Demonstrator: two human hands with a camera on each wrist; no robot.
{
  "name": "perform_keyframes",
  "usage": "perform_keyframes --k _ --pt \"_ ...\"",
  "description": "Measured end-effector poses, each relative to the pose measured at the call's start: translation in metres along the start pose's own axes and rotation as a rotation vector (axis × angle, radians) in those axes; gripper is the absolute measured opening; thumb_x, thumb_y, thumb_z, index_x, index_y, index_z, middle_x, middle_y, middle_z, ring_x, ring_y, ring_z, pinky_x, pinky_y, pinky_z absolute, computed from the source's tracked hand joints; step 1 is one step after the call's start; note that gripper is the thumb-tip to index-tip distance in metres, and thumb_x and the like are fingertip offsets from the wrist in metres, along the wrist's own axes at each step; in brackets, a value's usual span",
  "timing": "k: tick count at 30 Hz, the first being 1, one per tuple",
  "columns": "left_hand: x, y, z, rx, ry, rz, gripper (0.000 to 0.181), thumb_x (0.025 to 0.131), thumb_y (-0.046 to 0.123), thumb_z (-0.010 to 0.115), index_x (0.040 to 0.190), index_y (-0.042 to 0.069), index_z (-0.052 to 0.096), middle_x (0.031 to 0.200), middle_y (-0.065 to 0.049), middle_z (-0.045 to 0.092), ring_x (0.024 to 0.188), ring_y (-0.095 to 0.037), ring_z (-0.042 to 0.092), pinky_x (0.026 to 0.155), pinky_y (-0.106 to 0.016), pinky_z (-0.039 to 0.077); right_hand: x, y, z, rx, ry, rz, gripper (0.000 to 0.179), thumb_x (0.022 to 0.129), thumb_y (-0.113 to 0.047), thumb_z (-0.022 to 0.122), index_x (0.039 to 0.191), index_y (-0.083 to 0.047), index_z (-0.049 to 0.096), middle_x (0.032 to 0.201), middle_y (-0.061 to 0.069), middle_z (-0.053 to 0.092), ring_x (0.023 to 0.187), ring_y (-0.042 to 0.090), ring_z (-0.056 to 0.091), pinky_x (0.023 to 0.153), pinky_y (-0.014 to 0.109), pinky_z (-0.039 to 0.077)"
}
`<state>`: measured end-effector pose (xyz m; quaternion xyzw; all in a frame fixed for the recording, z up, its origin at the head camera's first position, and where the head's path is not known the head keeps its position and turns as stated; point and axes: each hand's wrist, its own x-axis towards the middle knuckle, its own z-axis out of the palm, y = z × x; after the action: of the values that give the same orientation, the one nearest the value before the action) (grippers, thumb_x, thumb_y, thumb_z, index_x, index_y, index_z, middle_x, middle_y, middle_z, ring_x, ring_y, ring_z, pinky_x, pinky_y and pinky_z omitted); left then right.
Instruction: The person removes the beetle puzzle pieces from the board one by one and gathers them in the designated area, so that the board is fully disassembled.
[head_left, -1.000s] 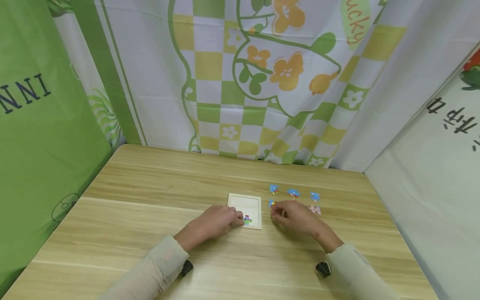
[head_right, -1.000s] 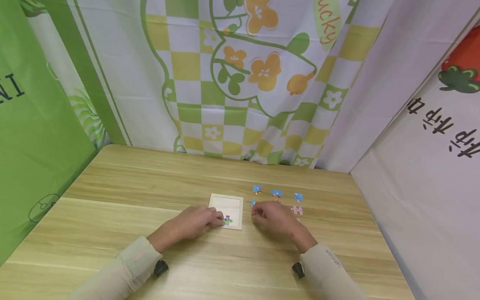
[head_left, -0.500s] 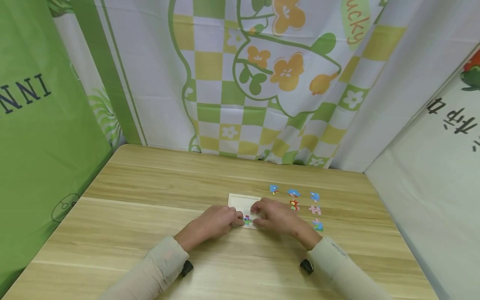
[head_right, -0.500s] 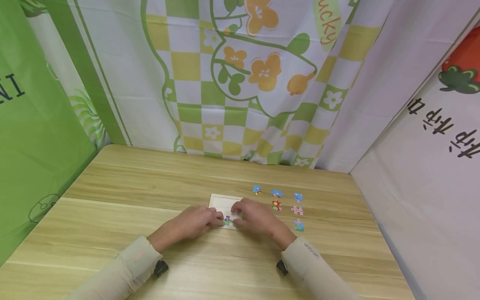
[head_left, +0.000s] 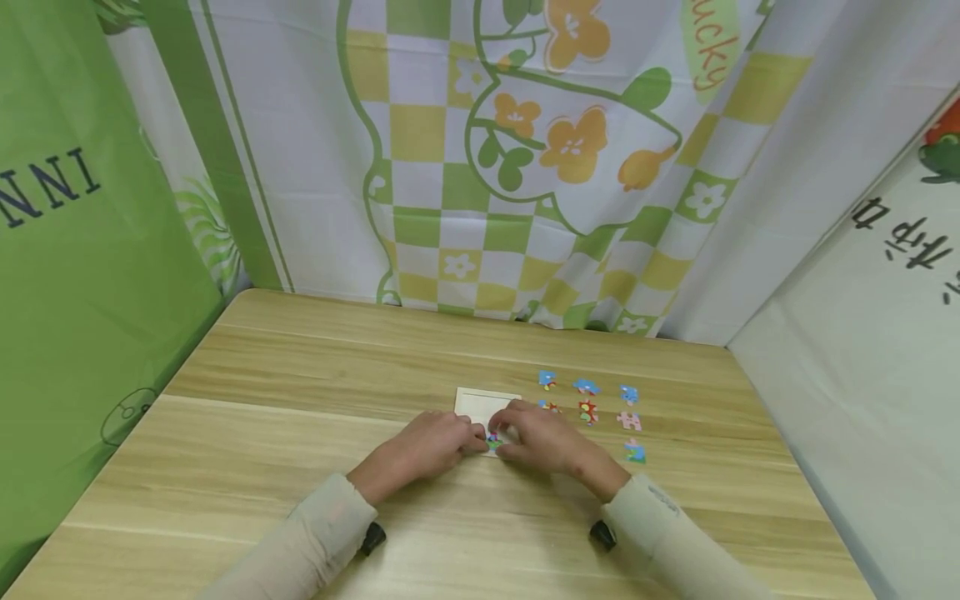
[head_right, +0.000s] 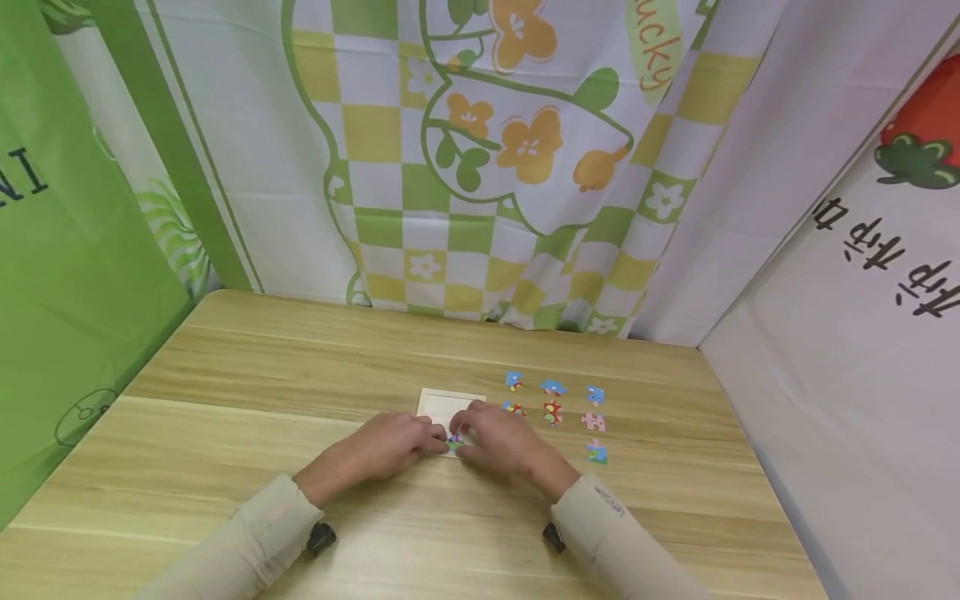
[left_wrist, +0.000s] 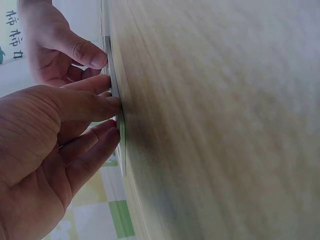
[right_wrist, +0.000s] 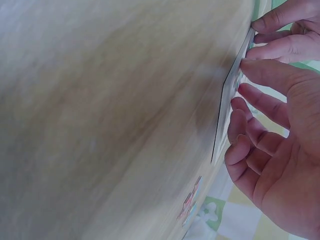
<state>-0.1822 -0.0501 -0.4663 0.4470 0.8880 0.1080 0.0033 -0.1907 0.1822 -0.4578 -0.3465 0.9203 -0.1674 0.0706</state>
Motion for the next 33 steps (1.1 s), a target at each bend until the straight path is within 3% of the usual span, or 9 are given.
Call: perform_keyframes --k 10,18,23,27,33 --pt "-0.0008 -0.0013 0.0016 -0.048 -0.008 -0.023 0.035 0.096 -0.001 0.067 0.119 0.023 0.081 0.123 0.008 0.073 0.096 -0.013 0.069 0.079 -0.029 0.058 0.0029 -0.0059 -0.0019 0.008 -0.010 -0.007 0.026 0.092 -0.015 0.074 0.118 -0.012 0.074 0.110 0.000 0.068 0.095 0.016 0.065 0.080 0.036 0.055" --pt "-0.0022 -0.0046 0.0001 -0.115 -0.002 -0.005 0.030 0.096 -0.001 0.068 0.113 0.019 0.082 0.120 0.007 0.074 0.103 -0.015 0.071 0.090 -0.032 0.057 0.0046 -0.0034 -0.0007 0.039 -0.017 0.029 0.025 0.091 -0.015 0.077 0.115 -0.011 0.073 0.108 -0.002 0.069 0.093 0.015 0.063 0.080 0.035 0.054" --pt "-0.0020 -0.0051 -0.0002 -0.164 -0.017 -0.023 0.026 0.095 -0.001 0.071 0.114 0.013 0.081 0.126 -0.001 0.074 0.116 -0.020 0.070 0.099 -0.034 0.055 0.0042 -0.0032 -0.0007 0.052 -0.016 0.024 0.023 0.091 -0.013 0.077 0.114 -0.011 0.073 0.106 -0.001 0.069 0.094 0.016 0.064 0.081 0.035 0.054" --pt "-0.0039 -0.0057 -0.0005 -0.187 -0.014 -0.038 0.020 0.095 0.004 0.074 0.112 0.011 0.081 0.126 -0.005 0.073 0.117 -0.023 0.070 0.099 -0.034 0.055 0.0038 -0.0036 -0.0012 0.072 -0.026 0.036 0.025 0.091 -0.012 0.076 0.116 -0.011 0.073 0.105 -0.001 0.069 0.095 0.016 0.063 0.081 0.036 0.053" --pt "-0.0092 -0.0094 -0.0012 -0.148 0.011 -0.041 0.015 0.095 0.008 0.075 0.105 0.016 0.083 0.125 -0.002 0.073 0.114 -0.021 0.071 0.095 -0.035 0.057 0.0035 -0.0035 -0.0017 0.086 -0.034 0.055 0.025 0.091 -0.013 0.076 0.116 -0.012 0.073 0.105 -0.001 0.069 0.093 0.015 0.063 0.080 0.036 0.052"
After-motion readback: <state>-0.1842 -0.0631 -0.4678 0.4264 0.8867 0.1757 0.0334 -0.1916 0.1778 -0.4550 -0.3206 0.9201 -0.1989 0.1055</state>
